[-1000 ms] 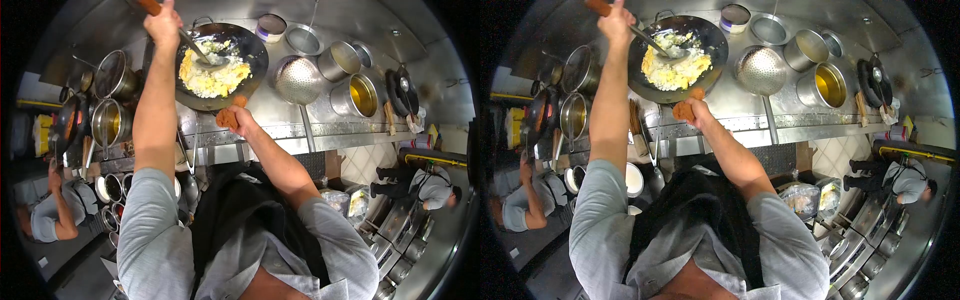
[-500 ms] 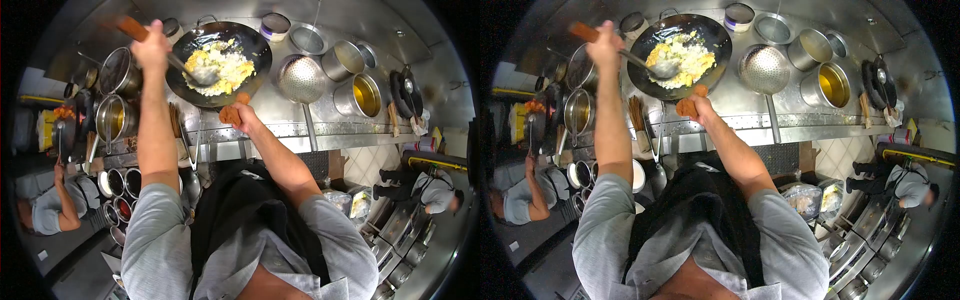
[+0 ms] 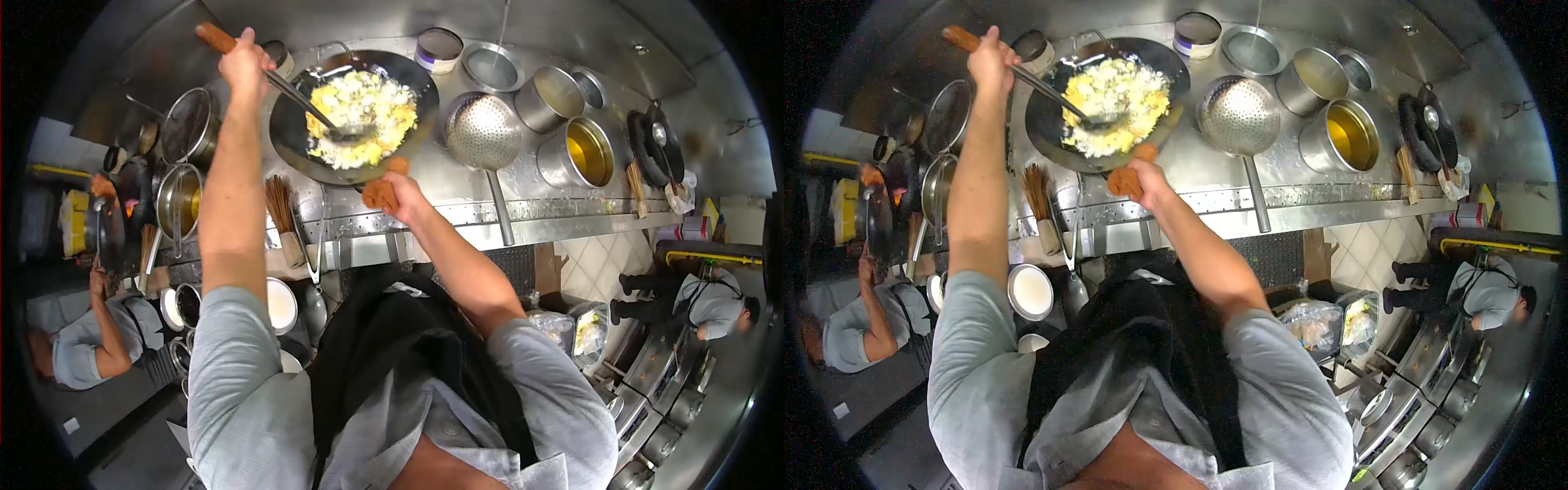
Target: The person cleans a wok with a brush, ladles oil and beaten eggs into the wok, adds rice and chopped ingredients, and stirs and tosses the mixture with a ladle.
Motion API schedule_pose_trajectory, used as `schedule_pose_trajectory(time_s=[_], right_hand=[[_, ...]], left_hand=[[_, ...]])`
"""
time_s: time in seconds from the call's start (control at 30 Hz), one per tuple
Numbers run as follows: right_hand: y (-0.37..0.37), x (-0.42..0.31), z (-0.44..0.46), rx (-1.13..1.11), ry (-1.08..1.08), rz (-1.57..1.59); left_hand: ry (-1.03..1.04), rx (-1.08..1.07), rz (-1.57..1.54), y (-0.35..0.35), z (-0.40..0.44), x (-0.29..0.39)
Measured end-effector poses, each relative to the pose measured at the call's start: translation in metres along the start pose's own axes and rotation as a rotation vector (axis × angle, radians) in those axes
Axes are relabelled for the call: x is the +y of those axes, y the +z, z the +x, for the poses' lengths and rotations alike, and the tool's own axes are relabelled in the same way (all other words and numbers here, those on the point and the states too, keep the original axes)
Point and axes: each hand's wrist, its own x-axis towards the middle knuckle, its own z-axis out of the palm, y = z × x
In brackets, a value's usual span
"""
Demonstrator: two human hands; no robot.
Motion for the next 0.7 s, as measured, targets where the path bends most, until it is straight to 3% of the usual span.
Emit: schedule_pose_trajectory(time_s=[0.03, 0.1, 0.17, 0.2, 0.3, 0.4, 0.47, 0.53, 0.6, 0.67, 0.7], right_hand=[[-0.010, 0.005, -0.017, -0.115, -0.028, 0.068], [0.005, 0.006, -0.097, -0.025, -0.037, 0.078], [0.012, 0.006, -0.117, 0.014, -0.025, 0.098], [0.010, 0.005, -0.100, 0.006, -0.007, 0.050], [-0.013, 0.023, -0.034, -0.066, -0.013, -0.030], [-0.035, 0.069, -0.092, -0.138, -0.091, 0.062], [-0.073, 0.100, -0.094, -0.130, -0.081, 0.076], [-0.049, 0.082, -0.114, -0.125, -0.100, 0.160], [-0.009, 0.045, -0.099, -0.142, -0.095, 0.259], [0.005, 0.022, -0.056, -0.092, -0.063, 0.057], [0.005, 0.026, -0.051, -0.092, -0.102, 0.012]], left_hand=[[-0.071, -0.033, 0.009, -0.001, 0.001, 0.018], [-0.134, -0.095, -0.016, 0.005, -0.007, 0.066], [-0.113, -0.139, -0.048, 0.018, -0.040, 0.092], [-0.099, -0.185, -0.080, 0.017, -0.050, 0.075], [0.063, -0.004, -0.030, 0.027, -0.056, 0.005], [0.121, 0.021, -0.004, 0.028, -0.048, 0.025], [0.096, -0.124, -0.096, 0.032, -0.058, 0.064], [0.138, -0.275, -0.022, 0.038, -0.096, 0.094], [0.266, -0.271, 0.049, 0.039, -0.128, 0.078], [0.213, -0.036, 0.161, 0.057, -0.137, 0.021], [0.237, -0.024, 0.138, 0.048, -0.119, -0.005]])
